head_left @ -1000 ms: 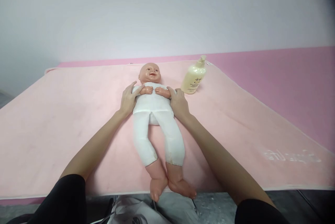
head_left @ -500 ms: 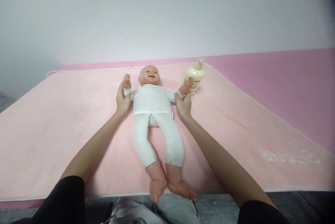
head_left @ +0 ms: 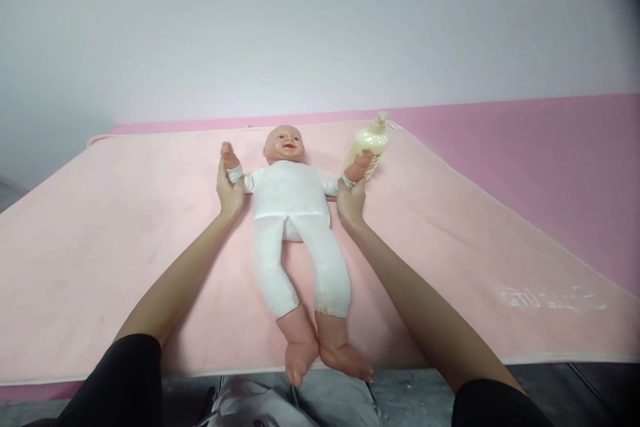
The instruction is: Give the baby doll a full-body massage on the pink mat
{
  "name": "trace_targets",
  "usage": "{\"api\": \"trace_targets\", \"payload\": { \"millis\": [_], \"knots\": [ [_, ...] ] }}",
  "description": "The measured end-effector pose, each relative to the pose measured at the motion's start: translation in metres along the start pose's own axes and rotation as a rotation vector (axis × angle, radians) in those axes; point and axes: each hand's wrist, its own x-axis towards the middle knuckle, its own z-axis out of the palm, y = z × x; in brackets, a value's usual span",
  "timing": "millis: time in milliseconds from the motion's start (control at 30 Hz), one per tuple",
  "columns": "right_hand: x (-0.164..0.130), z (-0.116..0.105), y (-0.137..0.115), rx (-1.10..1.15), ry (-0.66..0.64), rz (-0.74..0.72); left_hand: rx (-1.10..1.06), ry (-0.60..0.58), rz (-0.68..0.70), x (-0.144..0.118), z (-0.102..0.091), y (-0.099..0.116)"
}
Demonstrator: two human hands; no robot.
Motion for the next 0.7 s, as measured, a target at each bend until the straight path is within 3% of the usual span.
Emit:
{"api": "trace_targets", "payload": {
  "millis": [167,233,333,433,567,700],
  "knots": [
    [-0.012,0.000,-0.013,-0.308,-0.234,-0.330,0.409,-0.367,0.273,-0.007,0.006,0.013],
    [-0.015,0.001,-0.018,-0.472,-0.326,-0.442,0.499,-0.440,0.337,-0.009,0.008,0.016],
    [-0.016,0.000,-0.025,-0.652,-0.398,-0.488,0.545,-0.447,0.360,-0.011,0.009,0.017],
    [-0.017,-0.002,-0.028,-0.668,-0.406,-0.485,0.532,-0.440,0.344,-0.011,0.007,0.017],
    [-0.017,-0.006,-0.023,-0.478,-0.349,-0.442,0.464,-0.426,0.302,-0.010,0.005,0.020],
    [-0.009,-0.005,-0.007,-0.277,-0.238,-0.310,0.288,-0.341,0.229,-0.007,0.002,0.018]
  ]
}}
